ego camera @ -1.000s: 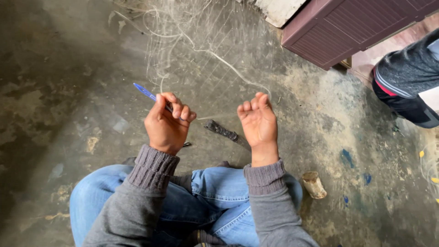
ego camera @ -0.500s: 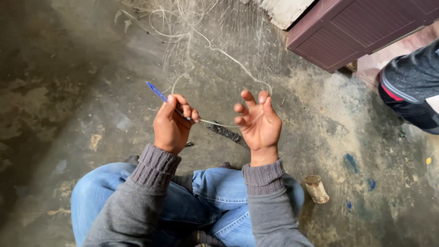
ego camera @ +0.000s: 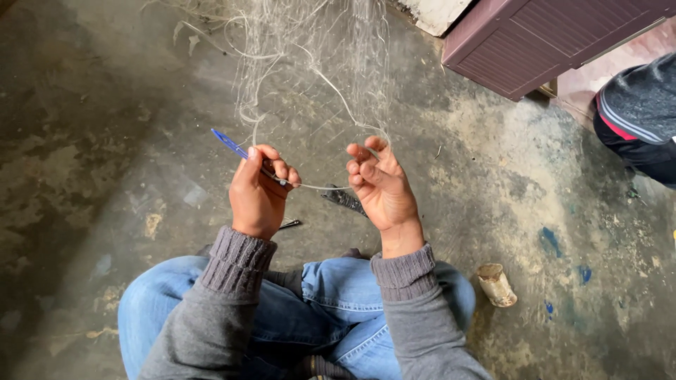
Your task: Repairing and untangling a fine-mesh fishing net using small tools and a marker.
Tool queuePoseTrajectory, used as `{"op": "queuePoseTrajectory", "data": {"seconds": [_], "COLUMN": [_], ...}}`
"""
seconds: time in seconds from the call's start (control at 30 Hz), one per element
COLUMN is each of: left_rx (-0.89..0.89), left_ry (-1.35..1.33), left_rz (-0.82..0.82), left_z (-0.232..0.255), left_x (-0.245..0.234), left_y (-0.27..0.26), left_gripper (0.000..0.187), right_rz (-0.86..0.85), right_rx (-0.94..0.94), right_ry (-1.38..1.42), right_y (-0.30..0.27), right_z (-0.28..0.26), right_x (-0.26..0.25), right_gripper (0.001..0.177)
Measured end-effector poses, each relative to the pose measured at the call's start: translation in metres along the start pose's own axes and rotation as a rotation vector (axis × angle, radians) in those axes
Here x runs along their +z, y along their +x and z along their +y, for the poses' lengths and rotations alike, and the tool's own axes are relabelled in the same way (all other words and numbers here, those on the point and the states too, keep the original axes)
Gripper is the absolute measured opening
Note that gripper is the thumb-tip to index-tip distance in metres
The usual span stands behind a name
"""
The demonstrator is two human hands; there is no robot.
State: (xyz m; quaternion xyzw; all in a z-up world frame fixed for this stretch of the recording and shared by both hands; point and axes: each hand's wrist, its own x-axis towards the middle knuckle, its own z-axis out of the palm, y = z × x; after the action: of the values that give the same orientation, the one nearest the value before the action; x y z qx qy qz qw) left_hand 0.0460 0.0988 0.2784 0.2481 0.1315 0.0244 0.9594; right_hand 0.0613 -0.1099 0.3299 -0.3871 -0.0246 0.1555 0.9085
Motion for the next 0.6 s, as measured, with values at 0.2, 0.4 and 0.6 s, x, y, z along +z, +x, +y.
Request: {"op": "queuePoseTrajectory", "data": {"seconds": [0.2,0.4,0.6], "left_rx": [0.005,-0.010,-0.013], "left_ry": [0.033,0.034,0.048], "left_rz": [0.026,0.033,0.047], "left_z": [0.008,0.005,0.007], "left_x": [-0.001,-0.001,0.003], "left_y": [-0.001,0.000,-0.002], "left_gripper": [0.034,0.035,0.033], "right_rz": [0.271,0.341,0.084], "right_rx": [-0.090,-0.200,-0.185], "right_ry": [-0.065,-0.007,0.224], "right_y": [0.002,0.006,0.000], "right_z": [0.006,0.013,0.014], "right_x": [0.006,-0.015,-0.017], "right_gripper": [0.039,0.030,0.027]}}
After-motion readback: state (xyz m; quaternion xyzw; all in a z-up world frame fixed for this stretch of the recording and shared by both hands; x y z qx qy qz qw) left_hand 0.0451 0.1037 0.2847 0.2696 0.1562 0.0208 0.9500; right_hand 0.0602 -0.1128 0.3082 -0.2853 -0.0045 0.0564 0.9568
